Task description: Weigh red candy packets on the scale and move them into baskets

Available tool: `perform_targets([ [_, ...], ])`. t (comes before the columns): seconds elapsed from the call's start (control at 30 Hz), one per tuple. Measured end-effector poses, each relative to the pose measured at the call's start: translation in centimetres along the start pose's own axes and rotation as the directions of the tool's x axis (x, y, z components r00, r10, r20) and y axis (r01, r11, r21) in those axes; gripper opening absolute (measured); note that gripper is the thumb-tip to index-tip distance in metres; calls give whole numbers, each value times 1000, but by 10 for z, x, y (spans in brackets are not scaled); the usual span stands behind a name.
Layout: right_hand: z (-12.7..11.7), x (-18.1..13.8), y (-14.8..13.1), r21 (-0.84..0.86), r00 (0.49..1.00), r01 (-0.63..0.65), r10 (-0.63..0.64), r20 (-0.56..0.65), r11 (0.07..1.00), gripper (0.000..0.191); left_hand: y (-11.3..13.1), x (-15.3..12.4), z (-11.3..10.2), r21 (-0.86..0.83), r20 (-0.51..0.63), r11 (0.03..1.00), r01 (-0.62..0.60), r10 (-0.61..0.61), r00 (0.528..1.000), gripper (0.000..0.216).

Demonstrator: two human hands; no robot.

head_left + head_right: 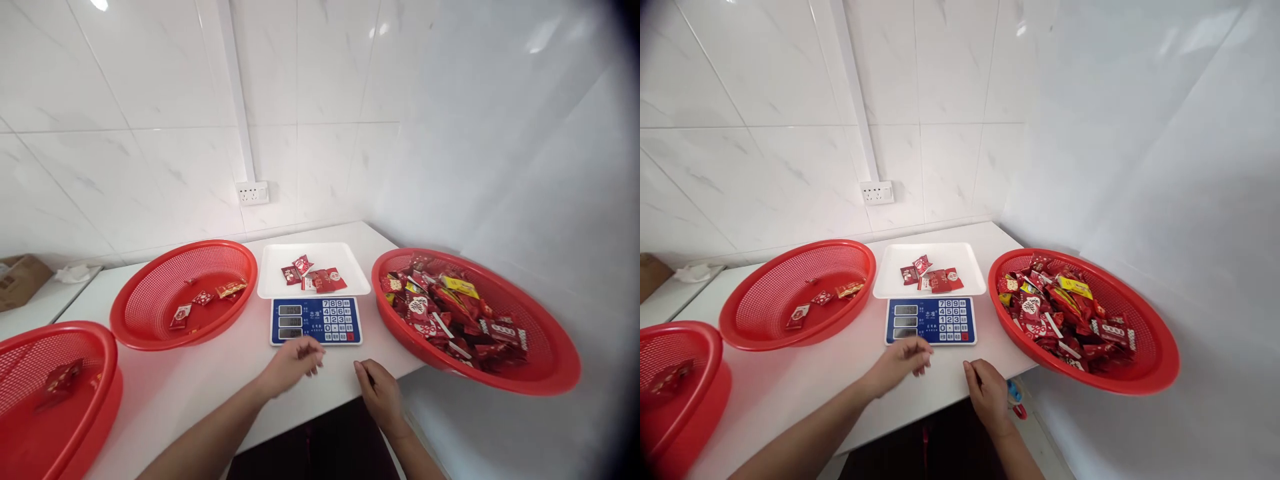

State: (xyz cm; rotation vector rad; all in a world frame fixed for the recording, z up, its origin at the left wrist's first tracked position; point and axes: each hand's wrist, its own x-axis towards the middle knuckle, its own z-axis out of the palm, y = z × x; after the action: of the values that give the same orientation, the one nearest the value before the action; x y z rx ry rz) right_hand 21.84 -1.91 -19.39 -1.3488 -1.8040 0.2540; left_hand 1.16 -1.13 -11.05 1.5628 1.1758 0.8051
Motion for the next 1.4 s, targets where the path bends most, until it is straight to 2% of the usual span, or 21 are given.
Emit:
perform_targets([
  [0.1, 3, -5, 0, -27, 991, 114, -115, -71, 993, 32, 28, 23, -33, 42, -140, 999, -28, 34, 990, 23],
  [0.23, 4, -5, -2, -40, 980, 164, -168, -108, 986, 31, 57, 67, -67, 193, -284, 979, -57, 112, 952, 24],
  [0.4, 2, -5, -2, -27, 977, 185, -187, -105, 982, 30, 64, 118, -79, 469, -280, 883, -6, 155, 947, 19],
  [0.57, 3, -6, 0, -9, 971, 211, -211, -111, 977, 28, 54, 145, -83, 654, -247, 751, 89, 101, 964, 30],
  [0.77, 3, -5, -1, -10, 967, 225, -225, -119, 974, 28, 52, 156, -89, 716, -172, 694, 79, 66, 983, 29],
  [1.07, 4, -6, 0, -26, 961, 242, -243, -133, 970, 28, 57, 148, -98, 701, -4, 713, -4, 10, 1000, 29],
  [1.27, 4, -7, 0, -34, 963, 233, -235, -134, 972, 29, 60, 141, -78, 723, 118, 675, -145, 86, 989, 69],
  [1.4, 4, -7, 0, -48, 966, 225, -229, -120, 973, 28, 55, 147, -64, 740, 147, 648, -179, 104, 984, 64],
])
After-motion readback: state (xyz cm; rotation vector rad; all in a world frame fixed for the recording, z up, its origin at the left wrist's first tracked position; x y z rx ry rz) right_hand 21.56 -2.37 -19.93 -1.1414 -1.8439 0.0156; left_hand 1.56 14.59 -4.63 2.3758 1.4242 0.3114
